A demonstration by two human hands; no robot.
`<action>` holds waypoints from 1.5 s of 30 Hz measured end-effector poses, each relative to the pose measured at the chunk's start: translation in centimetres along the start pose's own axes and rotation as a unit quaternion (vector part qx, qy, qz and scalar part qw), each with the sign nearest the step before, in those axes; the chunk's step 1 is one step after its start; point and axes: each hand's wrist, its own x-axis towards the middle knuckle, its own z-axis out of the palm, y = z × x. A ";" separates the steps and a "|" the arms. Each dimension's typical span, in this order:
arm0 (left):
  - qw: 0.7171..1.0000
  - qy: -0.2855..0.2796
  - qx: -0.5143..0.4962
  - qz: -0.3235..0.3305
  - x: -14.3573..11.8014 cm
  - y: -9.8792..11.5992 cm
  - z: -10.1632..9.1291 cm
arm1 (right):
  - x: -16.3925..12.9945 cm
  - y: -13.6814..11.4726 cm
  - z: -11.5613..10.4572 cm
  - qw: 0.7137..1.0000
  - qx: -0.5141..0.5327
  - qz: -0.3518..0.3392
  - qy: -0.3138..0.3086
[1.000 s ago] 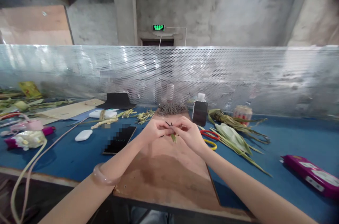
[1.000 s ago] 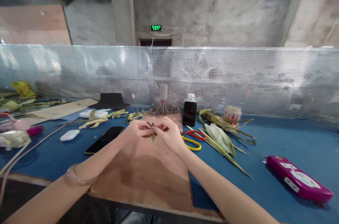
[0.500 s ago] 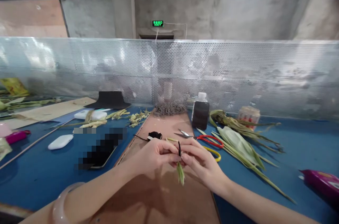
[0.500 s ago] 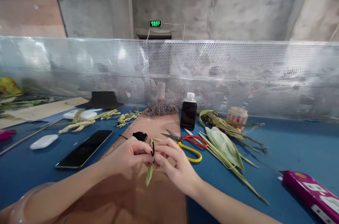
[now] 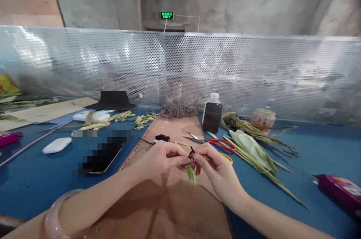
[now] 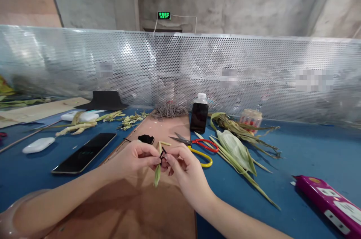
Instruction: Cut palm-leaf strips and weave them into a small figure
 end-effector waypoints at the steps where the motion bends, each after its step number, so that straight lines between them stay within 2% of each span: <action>1: 1.000 0.009 0.006 0.000 0.0 -0.1 0.0 | 0.0 0.0 0.1 1.000 0.000 0.009 0.002; 6: 0.999 0.037 0.016 -0.007 0.1 -0.3 -0.3 | -0.2 0.0 0.1 0.999 -0.031 0.025 0.023; 9: 0.999 0.033 0.013 -0.015 0.2 -0.3 -0.3 | -0.3 0.1 -0.2 0.990 -0.119 -0.063 0.032; 12: 0.999 0.022 0.029 -0.020 0.3 -0.5 -0.1 | -0.2 0.0 -0.7 0.960 -0.217 -0.178 0.011; 16: 0.997 0.001 0.077 -0.018 0.3 -1.0 0.1 | 0.1 0.1 -1.1 0.927 -0.282 -0.246 -0.039; 22: 0.987 0.003 0.157 -0.030 0.0 -0.8 0.3 | 0.5 1.1 -1.2 0.934 -0.283 -0.210 -0.054; 27: 0.984 -0.010 0.175 -0.035 -0.1 -0.7 0.3 | 0.6 1.3 -1.2 0.925 -0.301 -0.224 -0.056; 34: 0.980 -0.016 0.197 -0.021 -0.1 -1.1 0.4 | 0.6 1.0 -1.0 0.928 -0.305 -0.199 -0.078; 40: 0.986 -0.001 0.156 -0.051 0.1 -1.5 0.3 | 0.9 1.1 -1.2 0.955 -0.257 -0.136 -0.055; 45: 0.989 0.011 0.138 -0.060 0.2 -1.3 0.2 | 0.9 1.1 -1.2 0.955 -0.256 -0.132 -0.066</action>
